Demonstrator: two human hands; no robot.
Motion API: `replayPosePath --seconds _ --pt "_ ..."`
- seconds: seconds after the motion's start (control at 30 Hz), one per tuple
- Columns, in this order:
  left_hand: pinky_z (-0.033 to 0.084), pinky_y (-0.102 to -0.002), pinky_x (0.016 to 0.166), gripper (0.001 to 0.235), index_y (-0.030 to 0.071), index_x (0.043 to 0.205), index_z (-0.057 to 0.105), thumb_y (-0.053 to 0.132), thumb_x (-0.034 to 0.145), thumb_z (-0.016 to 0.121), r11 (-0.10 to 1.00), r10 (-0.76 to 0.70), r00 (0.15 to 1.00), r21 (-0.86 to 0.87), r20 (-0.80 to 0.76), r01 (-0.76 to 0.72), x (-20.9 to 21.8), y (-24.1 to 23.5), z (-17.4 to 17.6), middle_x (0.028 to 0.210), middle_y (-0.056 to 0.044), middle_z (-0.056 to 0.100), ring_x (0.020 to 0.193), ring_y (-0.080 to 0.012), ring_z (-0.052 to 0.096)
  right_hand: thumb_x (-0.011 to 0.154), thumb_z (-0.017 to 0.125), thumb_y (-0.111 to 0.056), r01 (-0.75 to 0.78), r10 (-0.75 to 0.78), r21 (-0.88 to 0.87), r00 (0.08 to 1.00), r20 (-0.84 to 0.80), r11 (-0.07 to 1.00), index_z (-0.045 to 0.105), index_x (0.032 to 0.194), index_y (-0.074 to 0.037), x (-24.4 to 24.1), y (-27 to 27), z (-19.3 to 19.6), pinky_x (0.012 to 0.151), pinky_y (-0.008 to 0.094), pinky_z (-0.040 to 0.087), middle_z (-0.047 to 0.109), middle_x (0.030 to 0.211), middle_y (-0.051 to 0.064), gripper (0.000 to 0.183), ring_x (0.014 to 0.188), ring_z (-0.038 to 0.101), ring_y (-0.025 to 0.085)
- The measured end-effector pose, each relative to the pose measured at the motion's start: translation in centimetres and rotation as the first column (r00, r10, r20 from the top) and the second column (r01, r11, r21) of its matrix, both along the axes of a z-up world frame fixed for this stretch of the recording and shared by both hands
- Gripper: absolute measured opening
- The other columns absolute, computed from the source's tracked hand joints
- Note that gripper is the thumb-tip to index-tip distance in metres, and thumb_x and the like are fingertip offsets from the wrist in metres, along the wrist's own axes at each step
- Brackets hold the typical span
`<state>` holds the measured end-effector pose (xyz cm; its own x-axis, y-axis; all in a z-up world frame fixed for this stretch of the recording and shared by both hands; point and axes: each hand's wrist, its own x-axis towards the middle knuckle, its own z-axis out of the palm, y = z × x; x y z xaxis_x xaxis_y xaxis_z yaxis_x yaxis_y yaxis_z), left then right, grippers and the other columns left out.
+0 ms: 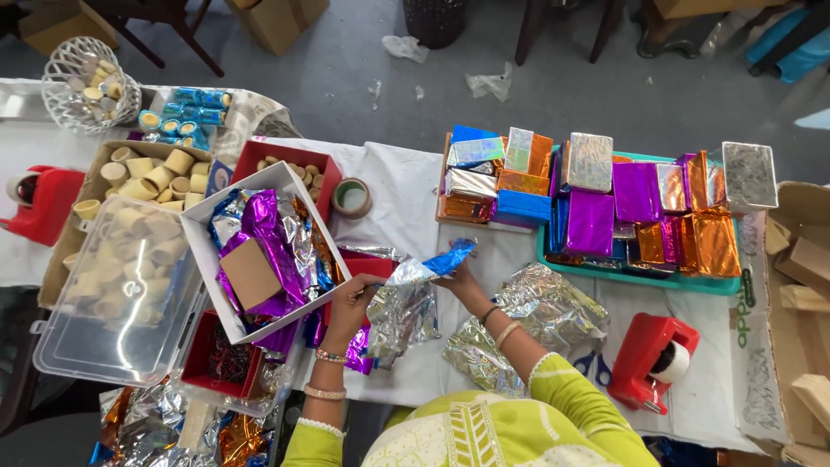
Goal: The person wraps small wooden boxes with shiny metallic paper. They place a decorative tinsel piece inside a box, close the lid, and then wrap the box with silver and blue foil paper. The wrapped items are placed on a tray with other finished gifts.
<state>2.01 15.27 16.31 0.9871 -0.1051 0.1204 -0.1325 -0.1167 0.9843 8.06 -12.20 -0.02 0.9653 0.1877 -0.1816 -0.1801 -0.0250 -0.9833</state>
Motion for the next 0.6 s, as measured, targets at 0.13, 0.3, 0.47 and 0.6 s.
replayPosePath --seconds 0.13,0.3,0.47,0.6 --pt "0.051 -0.024 0.074 0.02 0.004 0.108 0.076 -0.006 0.094 0.065 0.998 0.068 0.996 0.016 -0.053 -0.067 -0.7 2.0 0.0 0.094 -0.004 0.075 0.085 -0.008 0.066 0.086 0.073 -0.002 -0.035 0.038 0.215 0.999 -0.011 0.976 0.039 0.146 -0.01 1.6 -0.1 -1.6 0.091 0.032 0.056 0.062 0.122 0.008 0.07 0.107 0.063 0.017" --pt "0.053 -0.025 0.075 0.028 0.002 0.091 0.075 -0.017 0.085 0.055 0.992 0.106 0.986 0.055 0.131 -0.114 -1.6 5.7 0.5 0.111 -0.007 0.077 0.092 -0.0119 0.07 0.095 0.07 0.006 -0.069 0.055 0.381 0.997 0.048 0.922 0.067 0.104 0.002 2.5 -1.5 -2.1 0.086 0.031 0.051 0.064 0.111 0.014 0.01 0.1 0.062 0.02" --pt "0.052 -0.025 0.079 0.027 0.001 0.089 0.075 -0.015 0.085 0.054 0.987 0.158 0.985 0.009 0.065 -0.159 -3.5 10.0 -2.5 0.123 -0.009 0.073 0.095 -0.0138 0.068 0.085 0.069 0.007 -0.219 0.15 0.298 0.959 0.239 0.929 0.072 0.091 -0.001 3.0 -0.4 6.0 0.096 0.029 0.052 0.067 0.118 0.011 0.011 0.11 0.064 0.017" --pt "0.052 -0.028 0.1 0.029 0.007 0.12 0.067 0.006 0.096 0.052 0.923 0.198 0.96 -0.293 -0.201 -0.251 -4.0 10.3 0.2 0.136 -0.01 0.062 0.114 -0.0156 0.065 0.087 0.056 0.001 -0.198 0.181 0.356 0.98 0.081 0.913 0.076 0.092 -0.002 2.2 1.8 10.7 0.095 0.029 0.051 0.066 0.119 0.009 0.02 0.108 0.064 0.018"
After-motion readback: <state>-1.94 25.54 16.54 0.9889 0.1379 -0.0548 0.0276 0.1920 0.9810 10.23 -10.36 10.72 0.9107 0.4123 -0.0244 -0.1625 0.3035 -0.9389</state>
